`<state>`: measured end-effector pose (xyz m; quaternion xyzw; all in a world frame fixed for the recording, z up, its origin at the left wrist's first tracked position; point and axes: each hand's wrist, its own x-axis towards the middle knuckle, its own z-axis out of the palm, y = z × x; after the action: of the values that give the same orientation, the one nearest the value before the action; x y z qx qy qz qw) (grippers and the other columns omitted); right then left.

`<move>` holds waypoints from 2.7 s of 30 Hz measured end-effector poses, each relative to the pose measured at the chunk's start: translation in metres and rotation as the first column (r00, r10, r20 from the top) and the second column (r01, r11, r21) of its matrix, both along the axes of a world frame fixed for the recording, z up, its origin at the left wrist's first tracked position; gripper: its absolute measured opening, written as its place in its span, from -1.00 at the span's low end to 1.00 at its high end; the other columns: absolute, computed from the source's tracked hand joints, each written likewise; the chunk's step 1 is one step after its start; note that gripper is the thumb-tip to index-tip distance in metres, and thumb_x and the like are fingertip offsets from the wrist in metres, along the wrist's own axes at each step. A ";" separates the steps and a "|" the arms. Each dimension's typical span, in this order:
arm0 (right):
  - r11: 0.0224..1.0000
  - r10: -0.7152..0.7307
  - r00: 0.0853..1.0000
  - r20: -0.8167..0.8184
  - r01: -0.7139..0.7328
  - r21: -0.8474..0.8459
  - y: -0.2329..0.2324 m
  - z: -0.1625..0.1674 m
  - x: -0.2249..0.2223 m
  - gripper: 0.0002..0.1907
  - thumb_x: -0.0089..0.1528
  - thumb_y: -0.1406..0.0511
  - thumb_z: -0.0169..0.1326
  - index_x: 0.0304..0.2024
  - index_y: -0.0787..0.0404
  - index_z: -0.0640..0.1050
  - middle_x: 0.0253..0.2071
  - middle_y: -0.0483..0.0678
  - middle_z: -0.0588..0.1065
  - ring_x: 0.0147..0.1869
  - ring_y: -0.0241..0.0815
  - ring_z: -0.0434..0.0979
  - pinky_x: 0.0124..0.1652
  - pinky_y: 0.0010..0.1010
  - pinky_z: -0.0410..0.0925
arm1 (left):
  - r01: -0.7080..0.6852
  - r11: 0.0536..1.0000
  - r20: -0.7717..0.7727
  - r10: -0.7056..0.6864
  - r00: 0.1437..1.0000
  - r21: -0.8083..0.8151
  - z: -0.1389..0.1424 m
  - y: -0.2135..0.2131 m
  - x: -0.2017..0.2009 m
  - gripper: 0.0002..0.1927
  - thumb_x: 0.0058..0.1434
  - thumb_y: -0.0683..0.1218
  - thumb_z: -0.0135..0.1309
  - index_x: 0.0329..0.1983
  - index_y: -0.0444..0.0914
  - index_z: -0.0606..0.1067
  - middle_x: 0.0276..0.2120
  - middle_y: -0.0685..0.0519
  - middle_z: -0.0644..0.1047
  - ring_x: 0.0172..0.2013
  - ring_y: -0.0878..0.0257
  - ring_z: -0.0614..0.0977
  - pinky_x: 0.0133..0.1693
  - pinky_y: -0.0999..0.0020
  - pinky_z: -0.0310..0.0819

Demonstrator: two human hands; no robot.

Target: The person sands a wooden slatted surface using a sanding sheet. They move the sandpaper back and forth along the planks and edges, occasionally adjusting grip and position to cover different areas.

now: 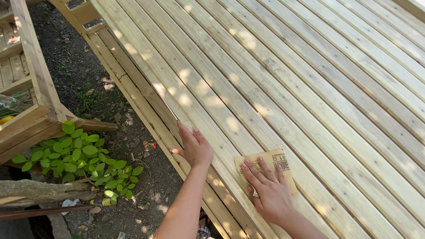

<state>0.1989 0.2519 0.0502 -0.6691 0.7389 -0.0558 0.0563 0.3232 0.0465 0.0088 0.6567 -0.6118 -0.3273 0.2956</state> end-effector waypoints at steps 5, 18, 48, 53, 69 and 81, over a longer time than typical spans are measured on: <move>0.998 -0.006 0.995 0.097 0.000 0.059 -0.093 -0.013 0.002 -0.35 0.27 0.18 -0.08 0.44 -0.15 0.21 0.51 -0.32 0.14 0.59 0.01 -0.04 0.38 0.33 -0.22 | -0.004 0.999 -0.010 0.005 1.000 0.048 0.001 0.001 0.001 -0.30 0.46 0.05 -0.38 0.57 -0.20 -0.24 0.54 -0.05 0.04 0.52 0.03 0.02 0.35 -0.38 -0.58; 0.991 0.003 0.996 0.092 -0.015 0.130 -0.070 0.008 0.004 -0.28 0.24 0.24 -0.09 0.47 -0.16 0.13 0.53 -0.31 0.08 0.61 -0.05 -0.14 0.41 0.25 -0.26 | 0.013 0.996 0.026 -0.015 1.000 0.089 0.005 -0.001 0.002 -0.30 0.46 0.06 -0.42 0.58 -0.18 -0.28 0.55 -0.02 -0.01 0.51 0.02 -0.01 0.36 -0.34 -0.56; 0.997 0.038 0.993 0.112 -0.045 0.061 -0.113 -0.005 0.003 -0.34 0.27 0.19 -0.10 0.46 -0.13 0.19 0.52 -0.29 0.10 0.59 0.01 -0.06 0.39 0.30 -0.19 | 0.001 0.999 0.022 -0.001 1.000 0.037 0.007 0.001 0.002 -0.31 0.46 0.04 -0.41 0.57 -0.23 -0.25 0.54 -0.06 0.01 0.51 0.07 0.03 0.33 -0.42 -0.56; 0.999 0.045 0.991 0.123 -0.045 0.003 -0.271 -0.002 0.025 -0.35 0.31 0.13 -0.07 0.46 -0.11 0.16 0.54 -0.30 0.07 0.63 -0.02 -0.14 0.41 0.28 -0.21 | 0.002 0.997 0.040 -0.005 0.999 0.077 0.012 -0.002 0.003 -0.30 0.44 0.04 -0.38 0.56 -0.23 -0.25 0.53 -0.05 0.06 0.51 0.06 0.03 0.32 -0.45 -0.53; 0.997 0.080 0.993 0.083 -0.081 0.003 -0.090 -0.012 -0.003 -0.33 0.25 0.20 -0.08 0.45 -0.12 0.21 0.51 -0.25 0.15 0.58 0.03 -0.01 0.38 0.28 -0.12 | -0.011 1.000 0.047 0.010 0.999 0.019 0.009 0.001 0.001 -0.30 0.45 0.02 -0.36 0.56 -0.26 -0.23 0.53 -0.07 0.06 0.51 0.07 0.05 0.30 -0.50 -0.59; 0.996 -0.079 0.996 0.043 0.081 -0.041 -0.117 -0.006 -0.038 -0.41 0.35 0.12 -0.19 0.46 -0.20 0.18 0.54 -0.33 0.08 0.63 -0.11 -0.09 0.45 0.13 -0.19 | -0.132 0.896 -0.092 0.188 0.978 0.425 0.052 -0.005 -0.010 -0.34 0.44 -0.01 -0.41 0.56 0.01 -0.26 0.44 0.02 0.25 0.25 -0.03 0.51 0.37 -0.53 -0.39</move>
<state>0.1611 0.1345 0.0445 -0.6387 0.7625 -0.0875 0.0548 0.3130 0.0413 0.0610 0.7297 -0.4511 -0.4671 0.2140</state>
